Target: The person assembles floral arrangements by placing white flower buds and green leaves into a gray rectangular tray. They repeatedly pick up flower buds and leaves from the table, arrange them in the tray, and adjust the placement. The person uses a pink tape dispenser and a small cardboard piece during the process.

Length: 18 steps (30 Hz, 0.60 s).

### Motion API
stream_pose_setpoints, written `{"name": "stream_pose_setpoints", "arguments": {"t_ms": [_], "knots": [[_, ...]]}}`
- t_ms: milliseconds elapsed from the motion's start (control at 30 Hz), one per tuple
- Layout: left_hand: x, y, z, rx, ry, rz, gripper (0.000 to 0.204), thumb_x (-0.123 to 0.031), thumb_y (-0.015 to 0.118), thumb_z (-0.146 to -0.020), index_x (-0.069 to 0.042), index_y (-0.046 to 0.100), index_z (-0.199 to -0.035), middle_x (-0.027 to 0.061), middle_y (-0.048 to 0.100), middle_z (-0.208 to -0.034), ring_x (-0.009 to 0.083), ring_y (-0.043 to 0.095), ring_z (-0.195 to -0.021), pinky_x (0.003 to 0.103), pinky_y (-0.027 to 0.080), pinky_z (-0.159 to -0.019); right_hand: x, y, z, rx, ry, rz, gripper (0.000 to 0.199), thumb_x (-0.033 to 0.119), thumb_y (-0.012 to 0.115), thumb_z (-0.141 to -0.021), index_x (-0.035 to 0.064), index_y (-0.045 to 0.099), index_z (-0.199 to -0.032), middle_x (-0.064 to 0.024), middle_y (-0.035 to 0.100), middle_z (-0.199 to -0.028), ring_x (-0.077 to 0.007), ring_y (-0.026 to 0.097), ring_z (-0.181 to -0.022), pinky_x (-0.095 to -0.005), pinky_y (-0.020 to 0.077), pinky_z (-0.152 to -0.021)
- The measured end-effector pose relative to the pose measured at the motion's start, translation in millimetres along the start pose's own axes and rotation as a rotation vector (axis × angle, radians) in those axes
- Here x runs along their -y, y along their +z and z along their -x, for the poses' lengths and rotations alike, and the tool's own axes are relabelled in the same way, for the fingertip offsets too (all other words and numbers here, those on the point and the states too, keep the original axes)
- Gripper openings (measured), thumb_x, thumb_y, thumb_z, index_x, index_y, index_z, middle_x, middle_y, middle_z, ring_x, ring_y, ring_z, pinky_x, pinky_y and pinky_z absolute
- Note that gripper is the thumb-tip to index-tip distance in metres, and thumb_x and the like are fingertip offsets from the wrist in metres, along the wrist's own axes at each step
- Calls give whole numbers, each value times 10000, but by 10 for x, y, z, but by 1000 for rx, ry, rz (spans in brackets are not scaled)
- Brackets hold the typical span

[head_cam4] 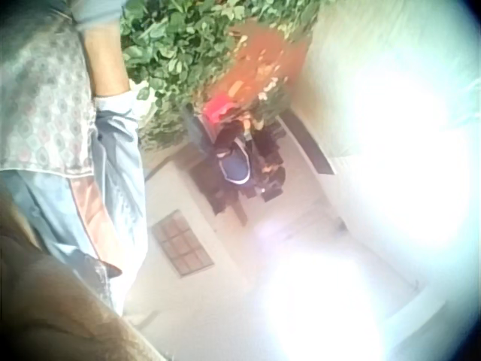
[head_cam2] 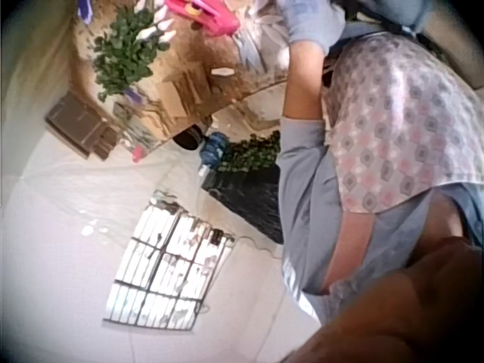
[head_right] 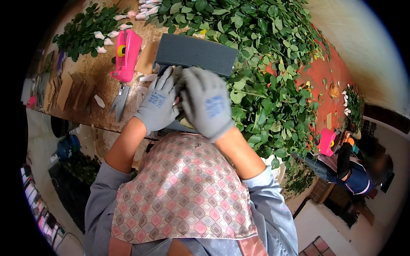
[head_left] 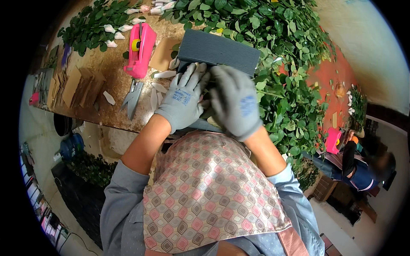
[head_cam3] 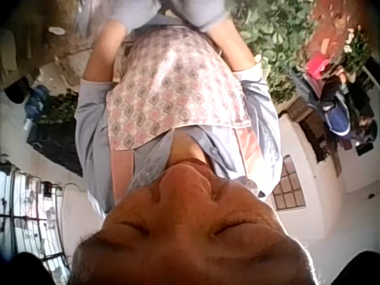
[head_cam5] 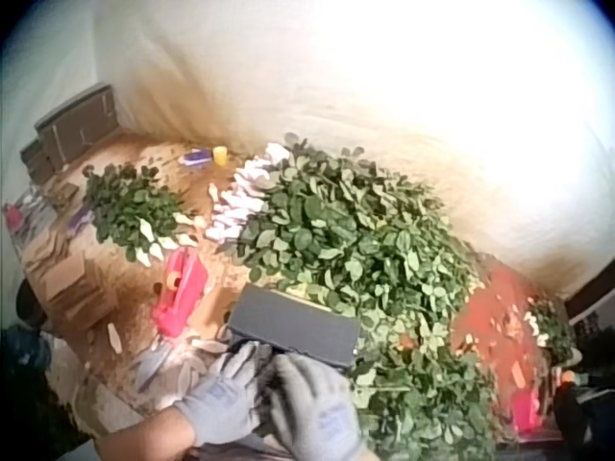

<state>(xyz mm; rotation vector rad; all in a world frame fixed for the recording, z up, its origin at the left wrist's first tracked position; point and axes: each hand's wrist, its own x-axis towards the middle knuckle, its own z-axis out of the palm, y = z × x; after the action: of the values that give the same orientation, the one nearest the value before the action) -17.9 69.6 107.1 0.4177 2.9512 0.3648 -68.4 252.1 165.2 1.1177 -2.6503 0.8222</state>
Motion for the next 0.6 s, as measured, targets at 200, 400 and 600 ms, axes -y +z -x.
{"name": "stream_pose_setpoints", "arguments": {"t_ms": [200, 400, 600], "knots": [[56, 145, 47, -58, 7, 85, 689, -372, 543, -935, -26, 429, -1520, 195, 253, -1651, 378, 148, -1548, 536, 182, -1227, 24, 557, 35, 42, 29, -216, 636, 127, 641, -892, -10, 424, -1474, -245, 501, -1402, -420, 485, -1295, -506, 381, -1114], [70, 88, 48, -94, 9, 227, 663, -329, 583, -904, -7, 484, -1475, 197, 301, -1620, 364, 176, -1545, 545, 203, -1220, -16, 604, 94, 32, 24, -166, 625, 160, 630, -917, -7, 426, -1484, -244, 468, -1464, -445, 467, -1317, -508, 375, -1127], [155, -9, 72, -108, 30, 265, 595, -275, 630, -874, -7, 539, -1396, 188, 391, -1553, 380, 293, -1490, 518, 262, -1208, -14, 641, 72, 78, 20, -106, 635, 217, 623, -920, 5, 436, -1488, -230, 461, -1489, -434, 456, -1336, -497, 371, -1123]]}}
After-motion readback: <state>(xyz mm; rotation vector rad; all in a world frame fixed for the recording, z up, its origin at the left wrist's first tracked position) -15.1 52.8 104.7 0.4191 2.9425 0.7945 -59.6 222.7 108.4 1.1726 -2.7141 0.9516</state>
